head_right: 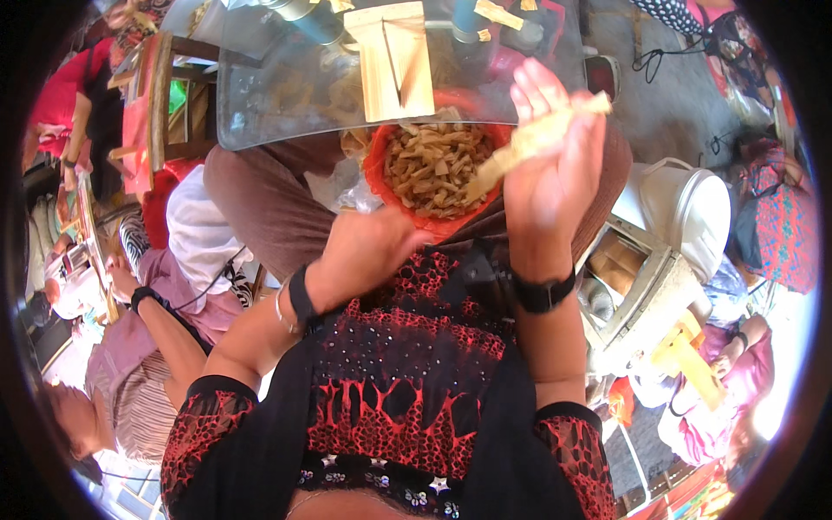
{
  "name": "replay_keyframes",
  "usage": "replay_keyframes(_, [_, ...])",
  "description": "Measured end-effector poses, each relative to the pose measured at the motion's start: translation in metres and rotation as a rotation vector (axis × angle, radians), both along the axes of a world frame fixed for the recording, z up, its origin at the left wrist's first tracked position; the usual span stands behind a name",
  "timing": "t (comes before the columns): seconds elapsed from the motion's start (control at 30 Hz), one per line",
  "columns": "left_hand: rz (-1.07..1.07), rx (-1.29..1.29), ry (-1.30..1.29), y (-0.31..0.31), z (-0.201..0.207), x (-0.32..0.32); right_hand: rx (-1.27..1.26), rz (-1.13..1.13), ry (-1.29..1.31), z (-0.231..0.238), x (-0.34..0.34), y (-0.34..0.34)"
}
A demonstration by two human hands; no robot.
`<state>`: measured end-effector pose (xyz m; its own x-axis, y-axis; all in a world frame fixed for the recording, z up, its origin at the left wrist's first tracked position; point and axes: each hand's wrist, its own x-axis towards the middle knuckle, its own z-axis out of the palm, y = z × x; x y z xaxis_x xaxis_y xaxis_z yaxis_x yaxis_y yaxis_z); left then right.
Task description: The person folds yellow paper strips into specific shapes by hand and places them into a red bowl.
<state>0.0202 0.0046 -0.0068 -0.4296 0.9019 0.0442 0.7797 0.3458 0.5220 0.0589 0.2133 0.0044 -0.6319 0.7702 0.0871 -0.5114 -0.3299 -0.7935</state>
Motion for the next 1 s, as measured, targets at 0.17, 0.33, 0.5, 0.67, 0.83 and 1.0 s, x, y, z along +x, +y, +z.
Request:
replay_keyframes(0.17, [-0.063,0.342,-0.355,-0.055,0.028,0.044,0.201,0.162,-0.122,0.011,0.081,-0.036])
replay_keyframes(0.33, [0.021,0.104,0.155,-0.059,0.056,0.049,0.345,0.447,-0.550,0.032,0.100,-0.055])
replay_keyframes(0.5, [0.011,0.018,0.324,-0.070,0.068,0.070,0.200,0.904,-0.461,0.057,0.113,-0.077])
replay_keyframes(0.67, [-0.001,0.054,0.445,-0.075,0.075,0.080,0.325,0.858,-0.338,0.055,0.124,-0.084])
replay_keyframes(0.83, [0.013,0.140,0.594,-0.074,0.063,0.085,0.274,0.809,-0.331,0.063,0.133,-0.090])
replay_keyframes(1.0, [0.028,0.178,0.532,-0.071,0.056,0.088,0.317,0.730,-0.254,0.065,0.135,-0.095])
